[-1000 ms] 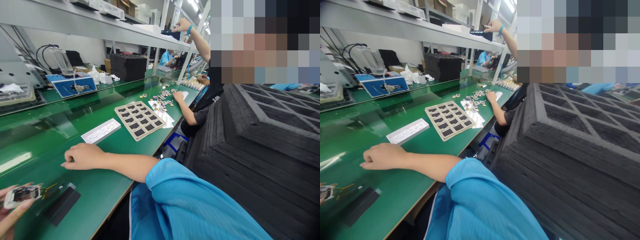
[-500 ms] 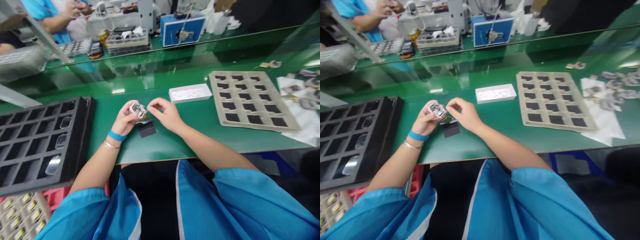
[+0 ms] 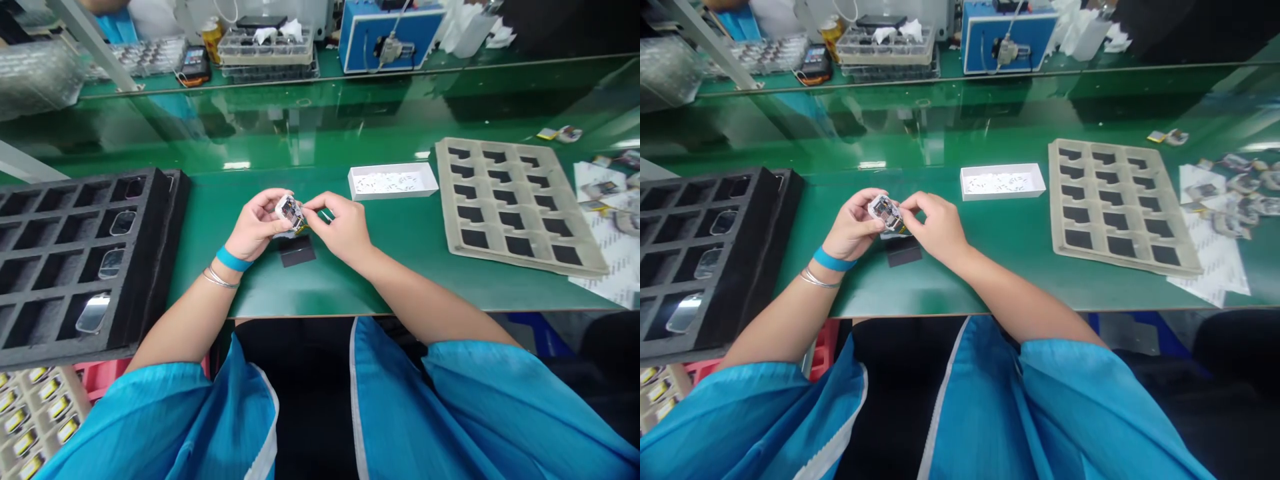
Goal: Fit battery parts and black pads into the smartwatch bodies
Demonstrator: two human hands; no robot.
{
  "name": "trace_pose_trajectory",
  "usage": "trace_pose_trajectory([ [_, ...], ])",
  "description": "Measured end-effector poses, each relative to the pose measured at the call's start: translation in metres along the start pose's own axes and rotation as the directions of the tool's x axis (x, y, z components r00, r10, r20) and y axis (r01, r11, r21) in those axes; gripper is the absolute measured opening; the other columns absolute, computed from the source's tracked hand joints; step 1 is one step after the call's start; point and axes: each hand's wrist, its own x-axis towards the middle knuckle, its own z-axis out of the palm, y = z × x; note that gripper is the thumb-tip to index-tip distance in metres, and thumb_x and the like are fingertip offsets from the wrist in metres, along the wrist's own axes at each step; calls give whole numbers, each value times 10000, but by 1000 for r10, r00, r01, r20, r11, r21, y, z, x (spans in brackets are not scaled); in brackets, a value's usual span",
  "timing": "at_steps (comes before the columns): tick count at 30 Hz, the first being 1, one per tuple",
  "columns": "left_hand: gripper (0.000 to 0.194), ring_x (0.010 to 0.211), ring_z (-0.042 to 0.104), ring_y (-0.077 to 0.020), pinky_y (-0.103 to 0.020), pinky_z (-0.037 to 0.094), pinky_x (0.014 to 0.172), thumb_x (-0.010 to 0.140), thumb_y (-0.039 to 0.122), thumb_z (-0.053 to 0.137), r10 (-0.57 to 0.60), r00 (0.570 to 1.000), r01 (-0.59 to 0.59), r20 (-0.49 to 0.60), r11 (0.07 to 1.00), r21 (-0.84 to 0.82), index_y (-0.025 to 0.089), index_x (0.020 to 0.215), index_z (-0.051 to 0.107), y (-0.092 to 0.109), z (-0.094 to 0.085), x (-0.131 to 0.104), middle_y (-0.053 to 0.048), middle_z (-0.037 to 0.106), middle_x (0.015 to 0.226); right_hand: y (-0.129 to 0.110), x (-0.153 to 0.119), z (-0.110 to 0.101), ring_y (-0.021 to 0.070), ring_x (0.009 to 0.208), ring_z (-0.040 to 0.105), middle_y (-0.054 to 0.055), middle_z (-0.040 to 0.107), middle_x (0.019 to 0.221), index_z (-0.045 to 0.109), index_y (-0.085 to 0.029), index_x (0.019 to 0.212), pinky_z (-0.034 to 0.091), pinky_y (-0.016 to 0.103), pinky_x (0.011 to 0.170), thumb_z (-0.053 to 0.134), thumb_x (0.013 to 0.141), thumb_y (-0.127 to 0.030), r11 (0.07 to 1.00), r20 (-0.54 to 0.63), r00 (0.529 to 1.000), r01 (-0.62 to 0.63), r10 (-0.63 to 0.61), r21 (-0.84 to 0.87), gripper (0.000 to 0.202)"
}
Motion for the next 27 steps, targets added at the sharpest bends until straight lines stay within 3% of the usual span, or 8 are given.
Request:
trace_pose_trajectory([
  [9, 642, 949, 718, -224, -337, 586, 863, 507, 374, 957, 25, 1000, -24, -14, 998, 58, 202, 1049, 658, -3, -2, 0, -52, 728, 1000, 2, 0, 1, 151, 764, 664, -6, 716, 817, 666, -215, 804, 485, 418, 1048, 579, 916, -253, 997, -16, 997, 81, -81, -7, 147],
  [15, 657, 929, 709, -213, -327, 581, 860, 485, 391, 964, 46, 999, -45, -13, 994, 96, 207, 1045, 674, -4, -1, 1, -38, 715, 963, 3, -1, 1, 143, 746, 651, -14, 713, 808, 646, -217, 798, 468, 458, 1089, 562, 929, -251, 991, 1, 993, 119, -119, -57, 160],
  [20, 624, 926, 709, -204, -307, 587, 837, 496, 360, 962, 39, 999, -37, -25, 998, 51, 209, 1028, 674, -4, 2, 0, -36, 715, 962, 3, 0, 0, 166, 809, 649, 2, 697, 819, 626, -226, 802, 362, 509, 1180, 539, 956, -288, 982, 42, 990, 138, -134, -127, 187],
  [22, 639, 953, 712, -220, -321, 591, 847, 519, 369, 952, 14, 1000, -14, -21, 1000, 21, 216, 1067, 661, -3, 0, 0, -44, 722, 992, 3, 1, 0, 177, 907, 663, 21, 701, 888, 619, -219, 857, 414, 484, 1143, 557, 959, -346, 994, 55, 994, 98, -96, -48, 174],
  [24, 666, 1020, 707, -251, -351, 593, 875, 549, 409, 934, -4, 1000, 4, -16, 1000, -11, 224, 1117, 640, -1, -3, 1, -58, 727, 1035, 4, 2, 1, 178, 1003, 670, 46, 702, 1032, 600, -210, 979, 526, 414, 1022, 612, 925, -430, 991, 97, 995, 7, -21, 136, 227],
  [27, 673, 1130, 678, -283, -392, 579, 941, 576, 438, 916, -14, 1000, 13, -12, 997, -75, 231, 1143, 620, 0, -10, 2, -65, 728, 1070, 10, 4, 2, 166, 977, 698, 55, 702, 1104, 539, -212, 1109, 601, 325, 839, 763, 783, -474, 869, 311, 943, -247, 115, 428, 475],
])
